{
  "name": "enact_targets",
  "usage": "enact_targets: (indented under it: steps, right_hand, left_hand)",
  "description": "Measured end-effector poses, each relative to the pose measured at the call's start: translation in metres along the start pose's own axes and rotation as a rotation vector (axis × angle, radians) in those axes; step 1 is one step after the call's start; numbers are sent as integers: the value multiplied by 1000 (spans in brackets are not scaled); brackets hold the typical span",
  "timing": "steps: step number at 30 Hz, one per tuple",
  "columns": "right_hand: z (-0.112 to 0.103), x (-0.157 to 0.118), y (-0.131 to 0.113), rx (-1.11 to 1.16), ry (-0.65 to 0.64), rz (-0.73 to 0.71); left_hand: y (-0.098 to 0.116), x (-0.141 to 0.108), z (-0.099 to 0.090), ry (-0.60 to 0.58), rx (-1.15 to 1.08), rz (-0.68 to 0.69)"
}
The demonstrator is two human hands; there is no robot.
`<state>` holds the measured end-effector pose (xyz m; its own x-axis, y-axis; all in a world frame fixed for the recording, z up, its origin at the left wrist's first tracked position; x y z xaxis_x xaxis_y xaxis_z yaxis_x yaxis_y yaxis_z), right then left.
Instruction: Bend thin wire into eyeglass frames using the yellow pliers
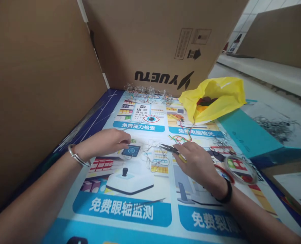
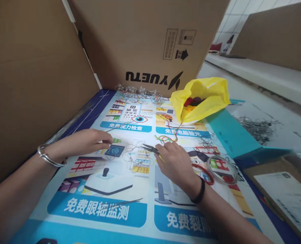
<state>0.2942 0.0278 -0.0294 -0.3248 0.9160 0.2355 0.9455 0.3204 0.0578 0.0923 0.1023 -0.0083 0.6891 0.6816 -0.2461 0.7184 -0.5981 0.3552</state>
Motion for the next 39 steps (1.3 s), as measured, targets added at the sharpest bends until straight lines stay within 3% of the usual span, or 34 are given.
enact_targets:
  steps: [2, 7, 11, 14, 17, 20, 23, 26, 30, 39]
  right_hand:
    - [-5, -1, 0, 50, 66, -13]
    - [-15, -5, 2, 161, 236, -46]
    - [-12, -6, 3, 205, 234, -53]
    - [-9, -6, 0, 224, 201, -64]
    - [-9, -6, -6, 231, 172, -93]
    - [-13, -5, -13, 264, 154, -124]
    - [-21, -5, -16, 349, 171, -126]
    - [-24, -5, -18, 461, 175, -130]
    - [-21, -5, -23, 571, 125, -158]
    - [-11, -5, -33, 626, 55, -118]
  left_hand:
    - [-2, 1, 9, -50, 64, -4]
    - [13, 11, 28, 18, 227, 156]
    - [13, 18, 41, -13, 267, 218]
    - [6, 19, 36, -36, 197, 198]
    - [-2, 15, 23, -78, -42, 114]
    - [7, 11, 17, -52, -544, 109]
    - [27, 13, 38, -118, -1079, 139]
    - [44, 17, 63, -155, -1410, 140]
    - [52, 20, 80, -207, -1579, 95]
    - [60, 19, 90, -243, -1634, 118]
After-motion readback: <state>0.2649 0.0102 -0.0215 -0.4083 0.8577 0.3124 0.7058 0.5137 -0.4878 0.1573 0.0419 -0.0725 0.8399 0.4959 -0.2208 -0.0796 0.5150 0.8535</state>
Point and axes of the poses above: each hand's wrist, its own x-axis towards the middle knuckle, its own z-axis out of the palm, y = z × x, the point moved 9 cm from there along x, towards the middle knuckle, and after that the axes turned 6 degrees about -y, right-handed, at the moved point
